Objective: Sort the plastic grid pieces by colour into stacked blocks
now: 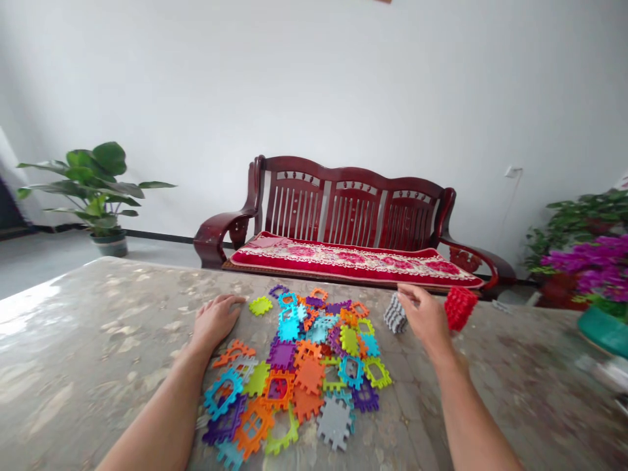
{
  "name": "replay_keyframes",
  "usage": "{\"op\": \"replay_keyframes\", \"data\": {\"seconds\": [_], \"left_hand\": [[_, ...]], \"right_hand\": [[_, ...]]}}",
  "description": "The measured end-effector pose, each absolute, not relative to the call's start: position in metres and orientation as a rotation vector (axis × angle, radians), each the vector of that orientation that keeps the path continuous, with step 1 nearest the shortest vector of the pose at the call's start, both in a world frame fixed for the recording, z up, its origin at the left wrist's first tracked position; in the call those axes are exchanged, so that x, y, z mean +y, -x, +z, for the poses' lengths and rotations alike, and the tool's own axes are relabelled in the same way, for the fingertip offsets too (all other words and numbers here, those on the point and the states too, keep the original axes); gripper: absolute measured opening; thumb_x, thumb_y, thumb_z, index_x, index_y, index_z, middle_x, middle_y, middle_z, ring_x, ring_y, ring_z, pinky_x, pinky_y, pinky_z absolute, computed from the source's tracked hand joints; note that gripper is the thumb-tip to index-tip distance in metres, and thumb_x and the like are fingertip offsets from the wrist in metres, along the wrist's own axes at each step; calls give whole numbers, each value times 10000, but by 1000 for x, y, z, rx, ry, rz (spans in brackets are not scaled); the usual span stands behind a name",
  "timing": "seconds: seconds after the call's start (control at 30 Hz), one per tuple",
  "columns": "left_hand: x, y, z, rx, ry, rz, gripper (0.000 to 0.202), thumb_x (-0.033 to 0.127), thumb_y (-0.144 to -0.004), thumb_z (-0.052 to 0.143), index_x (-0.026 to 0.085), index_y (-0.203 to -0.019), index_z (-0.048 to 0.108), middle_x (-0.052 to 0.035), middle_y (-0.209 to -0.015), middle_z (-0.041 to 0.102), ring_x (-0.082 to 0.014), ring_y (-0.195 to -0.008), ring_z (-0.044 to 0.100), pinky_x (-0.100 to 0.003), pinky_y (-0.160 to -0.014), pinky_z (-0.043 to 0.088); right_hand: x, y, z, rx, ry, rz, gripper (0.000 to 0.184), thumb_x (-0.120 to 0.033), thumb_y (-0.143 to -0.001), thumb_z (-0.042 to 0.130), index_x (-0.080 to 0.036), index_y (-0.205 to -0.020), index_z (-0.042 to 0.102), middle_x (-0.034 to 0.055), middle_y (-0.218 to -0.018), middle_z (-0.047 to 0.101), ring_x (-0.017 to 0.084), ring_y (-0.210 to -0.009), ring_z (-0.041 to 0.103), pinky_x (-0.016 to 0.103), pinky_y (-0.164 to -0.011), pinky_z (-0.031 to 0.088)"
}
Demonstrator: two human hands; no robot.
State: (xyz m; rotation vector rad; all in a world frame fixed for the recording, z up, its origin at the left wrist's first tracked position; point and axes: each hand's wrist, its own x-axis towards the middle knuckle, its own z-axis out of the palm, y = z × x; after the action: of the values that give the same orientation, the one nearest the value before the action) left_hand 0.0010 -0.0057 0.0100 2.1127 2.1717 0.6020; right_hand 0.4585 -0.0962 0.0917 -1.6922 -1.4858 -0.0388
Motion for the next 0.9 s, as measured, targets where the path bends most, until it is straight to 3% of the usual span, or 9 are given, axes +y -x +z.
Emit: {"op": "replay_keyframes", "data": {"seconds": [0.1,0.2,0.3,0.37,0.47,0.6,0.67,0.8,0.9], "left_hand": [[-6,-3,14,2096,-2087,718,414,282,-821,445,274,-1140,709,-45,-1284,661,-264,-1193,590,-402,-1044,428],[-6,-10,26,1873,-2064,943,404,302,-828,438,226,-1111,716,-35,-1211,701,-213,-1142,619,-320,-1040,437],[-12,-25,47,1613,-2024,1022,398,357,-834,470,211,-1124,701,-33,-1152,727,-212,-1061,644,-336,-982,480],[-19,-42,61,1415,-2106,986,386,369,-824,528,221,-1141,690,-37,-1181,716,-220,-1097,627,-357,-1014,459],[-35,-75,71,1193,-2341,816,436,377,-793,622,268,-1214,653,-30,-1292,653,-238,-1266,518,-390,-1125,348],[-55,-112,60,1238,-2535,534,602,456,-695,734,367,-1276,601,-33,-1459,494,-334,-1396,340,-546,-1172,203],[-59,-119,52,1297,-2535,465,654,459,-657,752,375,-1282,580,-50,-1463,463,-366,-1395,321,-602,-1146,216],[-57,-112,49,1323,-2524,495,448,321,-699,662,303,-1145,628,-61,-1369,488,-277,-1234,504,-426,-1045,420],[-52,-99,55,1344,-2517,472,367,231,-687,596,267,-1050,637,-56,-1234,555,-224,-1062,597,-333,-923,488]], "right_hand": [[-98,-423,88,-1762,1615,328,546,-424,-780,621,-217,-1284,598,92,-1210,682,237,-1052,646,382,-930,486],[-101,-390,78,-2045,1617,375,852,-389,-636,768,-226,-1419,474,109,-1404,549,284,-1285,499,440,-1070,379],[-106,-366,69,-2168,1631,411,951,-355,-613,783,-229,-1472,396,114,-1489,455,287,-1366,408,444,-1117,323],[-109,-355,64,-2211,1627,424,928,-336,-635,757,-225,-1478,385,110,-1506,433,275,-1368,407,428,-1122,319],[-113,-342,61,-2238,1635,327,761,-279,-674,687,-230,-1406,486,93,-1444,505,269,-1316,462,417,-1106,339],[-116,-333,56,-2197,1623,172,536,-214,-682,611,-246,-1217,624,67,-1252,637,249,-1177,558,385,-1039,396],[-116,-335,55,-2132,1617,162,489,-208,-677,595,-241,-1163,637,60,-1193,663,237,-1120,585,358,-995,421],[-110,-349,54,-1900,1698,354,415,-250,-681,567,-242,-1091,636,9,-941,704,195,-827,633,301,-767,472],[-105,-361,54,-1724,1655,566,387,-318,-700,541,-212,-1063,628,-26,-749,656,172,-651,584,276,-625,445]]}}
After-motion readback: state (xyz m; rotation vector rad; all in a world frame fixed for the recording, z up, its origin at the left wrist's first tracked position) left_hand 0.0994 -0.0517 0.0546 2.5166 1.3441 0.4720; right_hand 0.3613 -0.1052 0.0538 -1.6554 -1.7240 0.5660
